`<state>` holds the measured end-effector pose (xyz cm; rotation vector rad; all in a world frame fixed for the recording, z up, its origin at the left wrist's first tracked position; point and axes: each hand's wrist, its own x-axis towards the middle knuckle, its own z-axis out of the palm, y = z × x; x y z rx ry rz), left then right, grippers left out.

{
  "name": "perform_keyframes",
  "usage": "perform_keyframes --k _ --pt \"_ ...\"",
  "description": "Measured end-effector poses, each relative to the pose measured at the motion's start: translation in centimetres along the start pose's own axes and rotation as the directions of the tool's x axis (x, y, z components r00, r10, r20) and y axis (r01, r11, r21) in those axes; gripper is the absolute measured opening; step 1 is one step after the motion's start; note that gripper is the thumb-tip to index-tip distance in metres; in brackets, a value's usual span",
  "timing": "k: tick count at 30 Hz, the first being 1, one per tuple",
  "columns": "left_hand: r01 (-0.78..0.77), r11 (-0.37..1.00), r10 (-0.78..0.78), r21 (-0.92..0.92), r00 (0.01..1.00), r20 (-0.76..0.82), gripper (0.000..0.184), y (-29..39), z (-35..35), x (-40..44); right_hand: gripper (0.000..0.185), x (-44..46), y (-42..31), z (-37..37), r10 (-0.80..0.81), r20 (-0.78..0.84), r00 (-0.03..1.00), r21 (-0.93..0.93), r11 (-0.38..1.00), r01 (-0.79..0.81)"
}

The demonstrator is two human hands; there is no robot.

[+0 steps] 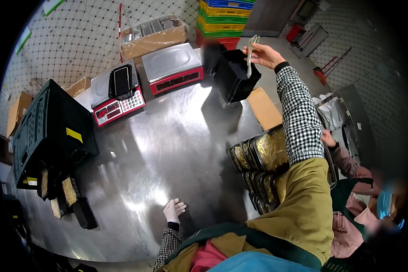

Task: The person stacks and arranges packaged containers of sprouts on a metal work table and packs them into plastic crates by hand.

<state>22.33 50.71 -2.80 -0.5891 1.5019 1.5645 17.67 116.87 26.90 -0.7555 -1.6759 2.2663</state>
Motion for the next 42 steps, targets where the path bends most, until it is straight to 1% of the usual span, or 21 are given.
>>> perform_keyframes --k 2,9,11,13,14,16,17,22,26,27,28,29,30,31,32,33,36,37,38,40,42 --pt "-0.002 1.0 0.002 -0.004 1.0 0.012 0.032 0.0 0.0 0.0 0.038 -1.8 -0.7 2.0 -0.035 0.051 0.998 0.15 0.988 0.027" --pt "-0.009 1.0 0.01 -0.014 0.998 0.062 0.031 -0.3 -0.4 0.2 0.046 -6.0 -3.3 5.2 -0.057 0.297 0.953 0.221 0.975 -0.011" --pt "-0.036 0.999 0.036 -0.007 0.996 0.078 0.031 -1.0 -0.9 0.9 0.044 -5.3 -3.4 4.6 -0.102 0.026 0.994 -0.008 0.995 0.102" --pt "-0.047 0.999 0.046 0.009 0.995 0.084 0.032 -1.0 -0.8 0.8 0.038 -6.4 -3.7 5.0 -0.226 -0.275 0.934 -0.219 0.961 0.168" --pt "-0.048 0.999 0.047 0.005 0.995 0.086 0.032 -1.1 -0.9 0.8 0.038 -6.7 -3.7 4.2 -0.341 -0.335 0.878 -0.24 0.932 0.27" --pt "-0.054 0.999 0.054 -0.003 0.994 0.092 0.031 -1.2 -0.9 1.1 0.04 -8.5 -4.7 3.6 -0.593 -0.353 0.724 -0.64 0.717 0.275" --pt "-0.058 0.998 0.059 -0.011 0.994 0.097 0.031 -1.3 -0.9 1.4 0.043 -9.8 -5.2 2.9 -0.593 -0.336 0.732 -0.694 0.681 0.234" --pt "-0.057 0.998 0.058 -0.016 0.991 0.119 0.029 -1.2 -1.0 1.3 0.03 -17.3 -6.3 5.9 -0.327 -0.265 0.907 -0.249 0.932 0.263" --pt "-0.075 0.997 0.078 -0.025 0.986 0.15 0.027 -1.4 -1.5 1.2 0.053 -19.7 -5.5 2.3 -0.081 -0.129 0.988 0.193 0.976 0.105" --pt "-0.073 0.997 0.075 -0.016 0.983 0.166 0.027 -1.7 -1.8 1.6 0.054 -21.2 -6.1 3.2 -0.014 -0.269 0.963 0.136 0.989 0.053" --pt "-0.082 0.997 0.083 -0.012 0.98 0.179 0.026 -1.5 -1.7 1.5 0.045 -20.8 -6.4 0.5 -0.172 -0.282 0.944 -0.259 0.961 0.098" --pt "-0.09 0.996 0.091 -0.016 0.979 0.181 0.026 -1.2 -1.4 1.1 0.037 -20.3 -6.7 -2.2 -0.33 -0.289 0.899 -0.69 0.723 0.044" --pt "-0.096 0.995 0.099 -0.029 0.98 0.17 0.026 -1.1 -1.4 0.6 0.03 -20.0 -6.9 -4.9 -0.475 -0.287 0.832 -0.908 0.412 -0.078" --pt "-0.095 0.995 0.098 -0.024 0.982 0.164 0.024 -1.2 -1.3 0.5 0.028 -18.9 -7.3 -7.5 -0.563 -0.074 0.823 -0.969 -0.155 -0.193" --pt "-0.101 0.994 0.105 -0.036 0.984 0.14 0.023 -1.3 -1.2 0.6 0.031 -20.2 -7.8 -6.0 -0.583 -0.01 0.812 -0.879 -0.382 -0.285" --pt "-0.115 0.992 0.122 -0.059 0.983 0.137 0.021 -1.4 -1.3 0.4 0.036 -20.9 -8.6 -2.2 -0.617 -0.023 0.787 -0.876 -0.367 -0.313" --pt "-0.132 0.99 0.135 -0.05 0.989 0.063 0.017 -1.6 -0.4 -0.1 0.039 -19.0 -7.9 4.7 -0.645 0.497 0.581 -0.828 -0.553 0.095" --pt "-0.171 0.985 0.171 -0.002 0.983 0.069 0.019 -1.9 0.0 0.6 0.036 -18.6 -6.4 8.0 -0.597 0.577 0.558 -0.811 -0.5 0.304" --pt "-0.202 0.977 0.197 0.062 0.976 0.089 0.02 -2.4 0.2 1.0 0.031 -19.5 -4.6 13.3 -0.504 0.509 0.698 -0.861 -0.317 0.398" --pt "-0.259 0.964 0.243 0.054 0.948 0.206 0.024 -3.8 1.0 0.5 0.03 -21.3 0.4 20.8 -0.227 0.657 0.719 -0.754 -0.199 0.626" --pt "-0.194 0.936 0.086 0.293 0.935 0.345 0.028 -2.4 0.5 -3.4 0.036 -22.7 4.9 26.9 0.178 0.678 0.713 -0.684 -0.2 0.701"
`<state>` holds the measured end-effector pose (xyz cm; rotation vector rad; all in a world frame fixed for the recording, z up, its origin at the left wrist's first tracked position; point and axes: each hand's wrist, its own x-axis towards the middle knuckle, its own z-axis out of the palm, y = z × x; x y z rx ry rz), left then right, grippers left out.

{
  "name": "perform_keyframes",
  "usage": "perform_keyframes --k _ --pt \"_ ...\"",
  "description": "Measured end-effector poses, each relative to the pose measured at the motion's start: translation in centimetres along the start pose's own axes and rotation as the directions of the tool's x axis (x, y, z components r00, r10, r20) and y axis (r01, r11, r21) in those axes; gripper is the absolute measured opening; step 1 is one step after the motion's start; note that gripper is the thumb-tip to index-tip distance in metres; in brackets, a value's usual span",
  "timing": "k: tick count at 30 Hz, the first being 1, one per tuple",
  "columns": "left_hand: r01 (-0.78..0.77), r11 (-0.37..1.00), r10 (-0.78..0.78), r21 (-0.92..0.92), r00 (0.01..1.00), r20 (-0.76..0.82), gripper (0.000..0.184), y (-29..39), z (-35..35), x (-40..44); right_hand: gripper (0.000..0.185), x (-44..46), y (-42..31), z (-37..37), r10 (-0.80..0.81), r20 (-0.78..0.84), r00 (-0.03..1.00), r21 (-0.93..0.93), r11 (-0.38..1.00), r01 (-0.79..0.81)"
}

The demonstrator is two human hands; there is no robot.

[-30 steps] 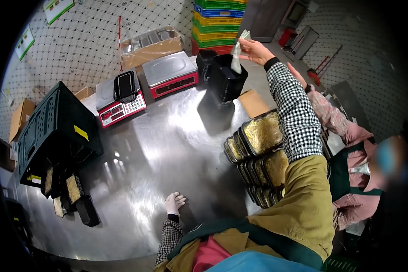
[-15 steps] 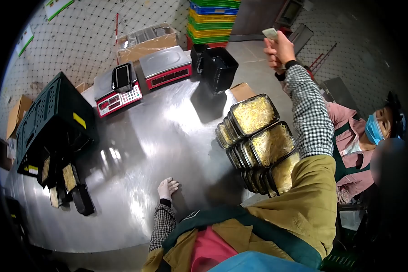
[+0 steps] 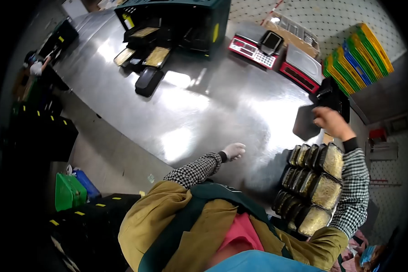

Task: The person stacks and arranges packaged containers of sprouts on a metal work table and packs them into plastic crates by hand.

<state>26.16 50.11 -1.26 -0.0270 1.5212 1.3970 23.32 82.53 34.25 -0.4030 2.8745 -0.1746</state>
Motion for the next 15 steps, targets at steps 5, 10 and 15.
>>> perform_keyframes --k 5,10,15 --pt "-0.585 0.52 0.624 0.622 0.758 0.191 0.028 -4.4 -6.5 1.4 0.037 8.1 -12.3 7.3 -0.142 0.384 0.912 0.026 0.989 0.143" --pt "-0.325 0.432 0.869 0.841 0.399 -0.291 0.032 3.2 -24.0 -6.5 0.037 14.7 -21.0 16.1 -0.213 0.186 0.959 0.158 0.97 0.184" --pt "0.239 0.468 0.806 0.851 0.278 -0.522 0.052 8.4 -41.9 -9.4 0.028 18.9 -31.4 30.4 -0.24 -0.01 0.971 0.634 0.75 0.192"
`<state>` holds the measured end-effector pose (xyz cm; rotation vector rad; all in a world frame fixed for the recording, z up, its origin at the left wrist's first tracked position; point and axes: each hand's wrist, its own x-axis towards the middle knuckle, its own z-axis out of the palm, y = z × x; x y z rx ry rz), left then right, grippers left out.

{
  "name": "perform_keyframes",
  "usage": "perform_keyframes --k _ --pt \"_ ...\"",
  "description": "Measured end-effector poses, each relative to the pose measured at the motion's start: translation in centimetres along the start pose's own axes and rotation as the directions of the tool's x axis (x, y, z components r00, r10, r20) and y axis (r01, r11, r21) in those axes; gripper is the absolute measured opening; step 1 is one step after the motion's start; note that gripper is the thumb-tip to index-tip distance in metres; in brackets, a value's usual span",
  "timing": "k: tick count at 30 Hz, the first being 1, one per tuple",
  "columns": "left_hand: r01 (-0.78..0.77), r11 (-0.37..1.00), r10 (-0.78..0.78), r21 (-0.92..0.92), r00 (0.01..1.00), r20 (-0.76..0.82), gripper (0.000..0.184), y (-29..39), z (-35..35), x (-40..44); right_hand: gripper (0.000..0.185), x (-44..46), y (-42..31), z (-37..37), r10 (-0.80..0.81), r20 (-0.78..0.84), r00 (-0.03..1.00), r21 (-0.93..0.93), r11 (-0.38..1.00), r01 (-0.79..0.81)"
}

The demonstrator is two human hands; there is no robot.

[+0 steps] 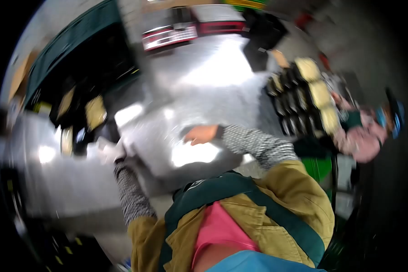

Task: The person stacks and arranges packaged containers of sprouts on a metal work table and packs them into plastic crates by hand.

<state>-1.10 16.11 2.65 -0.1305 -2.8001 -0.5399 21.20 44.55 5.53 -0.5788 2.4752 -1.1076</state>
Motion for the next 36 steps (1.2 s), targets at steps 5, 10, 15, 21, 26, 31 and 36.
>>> perform_keyframes --k 5,10,15,21,26,31,36 --pt "0.302 0.944 -0.328 0.135 0.905 0.27 0.076 -1.6 -5.4 1.1 0.036 2.4 -4.9 6.7 0.175 -0.034 0.984 0.179 0.97 -0.166" --pt "0.045 0.675 0.237 -0.736 0.932 0.275 0.065 -5.5 -4.0 -3.2 0.052 1.9 -6.1 4.2 0.465 -0.099 0.88 0.295 0.858 -0.42" --pt "0.996 -0.009 0.535 -0.093 0.083 0.84 0.059 -5.4 -2.1 -10.1 0.082 1.3 -6.2 2.7 0.416 -0.491 0.765 0.44 0.877 -0.194" --pt "0.908 0.284 0.59 -0.308 0.088 0.802 0.054 -2.4 2.9 -11.0 0.05 -0.7 -3.3 0.9 0.532 -0.249 0.81 0.83 0.548 -0.105" --pt "0.96 0.005 0.232 -0.281 0.273 0.934 0.051 -9.3 10.9 -5.9 0.05 -1.0 1.1 4.0 0.715 -0.186 0.673 0.855 0.456 -0.248" --pt "0.795 -0.264 -0.362 -0.546 0.443 0.82 0.051 -10.5 5.2 4.1 0.046 0.8 2.4 6.3 0.691 -0.278 0.667 0.843 0.508 -0.175" --pt "0.632 -0.405 -0.398 -0.66 0.528 0.75 0.054 -10.5 9.4 12.0 0.04 3.2 3.4 7.0 0.715 -0.454 0.532 0.646 0.675 -0.355"
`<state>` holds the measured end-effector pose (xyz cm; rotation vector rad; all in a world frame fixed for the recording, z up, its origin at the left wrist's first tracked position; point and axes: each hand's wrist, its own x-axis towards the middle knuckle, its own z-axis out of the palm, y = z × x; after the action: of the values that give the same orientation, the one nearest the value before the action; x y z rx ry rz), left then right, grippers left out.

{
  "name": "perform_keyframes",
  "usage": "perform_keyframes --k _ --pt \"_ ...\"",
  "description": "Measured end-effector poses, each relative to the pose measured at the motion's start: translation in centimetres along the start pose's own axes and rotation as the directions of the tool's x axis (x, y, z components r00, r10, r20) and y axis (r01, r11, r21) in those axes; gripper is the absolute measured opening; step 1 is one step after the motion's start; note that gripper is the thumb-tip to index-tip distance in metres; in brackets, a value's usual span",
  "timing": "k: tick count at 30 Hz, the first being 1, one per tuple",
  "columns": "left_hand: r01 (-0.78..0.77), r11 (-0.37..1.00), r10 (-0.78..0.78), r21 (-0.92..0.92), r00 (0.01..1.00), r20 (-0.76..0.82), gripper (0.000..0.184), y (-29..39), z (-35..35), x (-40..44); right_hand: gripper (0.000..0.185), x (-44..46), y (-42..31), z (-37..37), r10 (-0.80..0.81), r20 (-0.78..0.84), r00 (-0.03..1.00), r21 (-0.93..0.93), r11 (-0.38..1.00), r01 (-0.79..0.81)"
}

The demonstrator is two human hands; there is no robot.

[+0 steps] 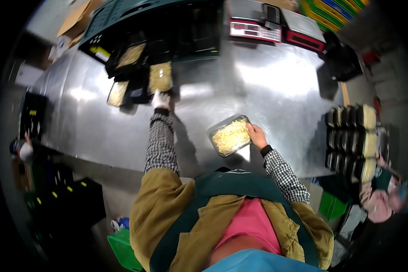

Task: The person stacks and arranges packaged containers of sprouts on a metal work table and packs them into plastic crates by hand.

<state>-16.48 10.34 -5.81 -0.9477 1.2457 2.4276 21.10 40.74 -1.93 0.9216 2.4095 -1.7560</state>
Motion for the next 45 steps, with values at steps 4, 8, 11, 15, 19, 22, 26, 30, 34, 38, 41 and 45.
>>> perform_keyframes --k 4,8,11,15,19,22,26,30,34,38,41,45 --pt "-0.067 0.994 0.046 -0.088 0.973 -0.226 0.032 0.0 1.2 1.6 0.04 2.5 -0.4 3.7 0.086 -0.022 0.996 0.135 0.987 -0.082" --pt "-0.239 0.971 0.231 -0.006 0.945 -0.233 0.019 0.4 1.4 -0.4 0.051 2.7 -4.2 4.0 -0.062 -0.159 0.985 -0.058 0.997 0.053" --pt "-0.236 0.972 0.235 0.009 0.971 0.041 0.01 1.5 -3.5 -1.1 0.05 1.4 -5.6 2.8 -0.048 -0.243 0.969 -0.004 0.999 0.048" --pt "-0.329 0.911 0.243 0.249 0.915 0.322 0.009 1.6 -6.0 -14.3 0.05 0.2 -6.5 2.4 -0.002 -0.162 0.987 0.289 0.956 0.049" --pt "-0.186 0.835 -0.065 0.518 0.901 0.428 0.01 -1.8 -5.7 -19.8 0.055 0.2 -9.9 3.5 -0.052 -0.015 0.999 0.308 0.95 0.054" --pt "-0.456 0.764 0.157 0.456 0.817 0.554 0.01 -6.5 -4.6 -18.6 0.056 2.1 -8.8 4.8 -0.188 -0.078 0.979 -0.049 0.982 0.185" --pt "-0.461 0.628 0.161 0.627 0.866 0.474 0.014 -6.5 -3.3 -18.7 0.049 2.9 -10.6 4.5 -0.379 -0.165 0.911 -0.257 0.908 0.331" --pt "-0.555 0.383 0.241 0.739 0.832 0.5 0.03 -6.5 -3.1 -17.9 0.059 4.7 -8.0 5.7 -0.356 -0.185 0.916 -0.095 0.934 0.344" --pt "-0.544 0.403 0.364 0.737 0.833 0.416 0.048 -5.7 -6.8 -11.7 0.063 3.4 -9.6 4.2 -0.273 -0.212 0.938 -0.045 0.962 0.27" --pt "-0.509 0.735 0.574 0.448 0.819 -0.01 0.052 4.9 -11.0 -6.5 0.055 6.5 -14.1 3.5 -0.456 -0.302 0.837 -0.038 0.883 0.468" --pt "-0.309 0.933 0.34 0.182 0.924 -0.175 0.016 12.5 -16.8 2.7 0.045 9.9 -20.8 7.0 -0.472 -0.131 0.872 0.061 0.874 0.482" --pt "-0.158 0.972 0.198 0.175 0.948 -0.248 0.012 18.8 -16.6 9.1 0.037 20.2 -23.9 16.1 -0.078 0.183 0.98 0.372 0.928 0.005"
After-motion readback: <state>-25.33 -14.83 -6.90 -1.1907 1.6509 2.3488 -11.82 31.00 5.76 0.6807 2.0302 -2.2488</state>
